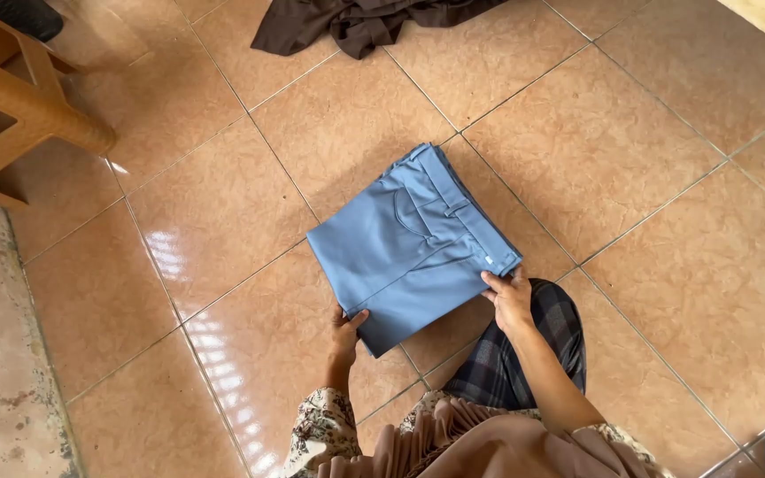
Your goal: Folding blue trousers on the floor and stacking them neatly.
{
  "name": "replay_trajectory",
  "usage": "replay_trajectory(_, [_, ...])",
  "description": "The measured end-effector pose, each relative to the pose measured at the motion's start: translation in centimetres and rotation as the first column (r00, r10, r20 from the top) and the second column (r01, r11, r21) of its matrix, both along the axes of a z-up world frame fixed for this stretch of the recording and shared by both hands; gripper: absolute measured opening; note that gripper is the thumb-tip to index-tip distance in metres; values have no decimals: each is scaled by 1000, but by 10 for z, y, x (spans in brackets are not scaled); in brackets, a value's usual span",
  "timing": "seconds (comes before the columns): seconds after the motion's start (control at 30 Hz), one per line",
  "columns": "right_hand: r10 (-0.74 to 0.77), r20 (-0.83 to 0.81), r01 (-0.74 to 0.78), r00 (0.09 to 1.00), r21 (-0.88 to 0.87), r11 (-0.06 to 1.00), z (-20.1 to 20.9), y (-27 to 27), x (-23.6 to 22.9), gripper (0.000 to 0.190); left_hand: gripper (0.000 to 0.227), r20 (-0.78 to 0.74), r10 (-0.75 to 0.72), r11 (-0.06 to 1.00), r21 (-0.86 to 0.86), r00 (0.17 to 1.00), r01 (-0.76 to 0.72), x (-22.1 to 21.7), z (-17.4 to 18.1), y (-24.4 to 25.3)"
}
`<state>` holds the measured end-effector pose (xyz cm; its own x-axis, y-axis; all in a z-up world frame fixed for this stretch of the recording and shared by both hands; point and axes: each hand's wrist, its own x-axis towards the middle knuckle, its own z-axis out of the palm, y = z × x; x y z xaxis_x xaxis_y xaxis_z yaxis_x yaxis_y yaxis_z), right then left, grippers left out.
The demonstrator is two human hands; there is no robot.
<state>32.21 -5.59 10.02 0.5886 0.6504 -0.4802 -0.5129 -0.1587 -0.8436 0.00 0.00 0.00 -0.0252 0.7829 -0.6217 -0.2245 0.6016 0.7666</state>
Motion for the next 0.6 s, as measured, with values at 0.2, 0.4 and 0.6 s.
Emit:
replay_trajectory(0.2, [4,8,-4,1000,-7,1000,-9,-6,3,59,80,-47,-19,1000,4,999,19,-1,-6,-1])
replay_trajectory(0.4, [48,-110,-34,993,117,993,-17,-23,50,74,48,-241,159,967,234,957,-101,-67,-55,43])
replay_trajectory(0.6, [70,975,-18,212,-68,998,8,-1,59,48,45,-863,232,815,424,448,394,10,71,66])
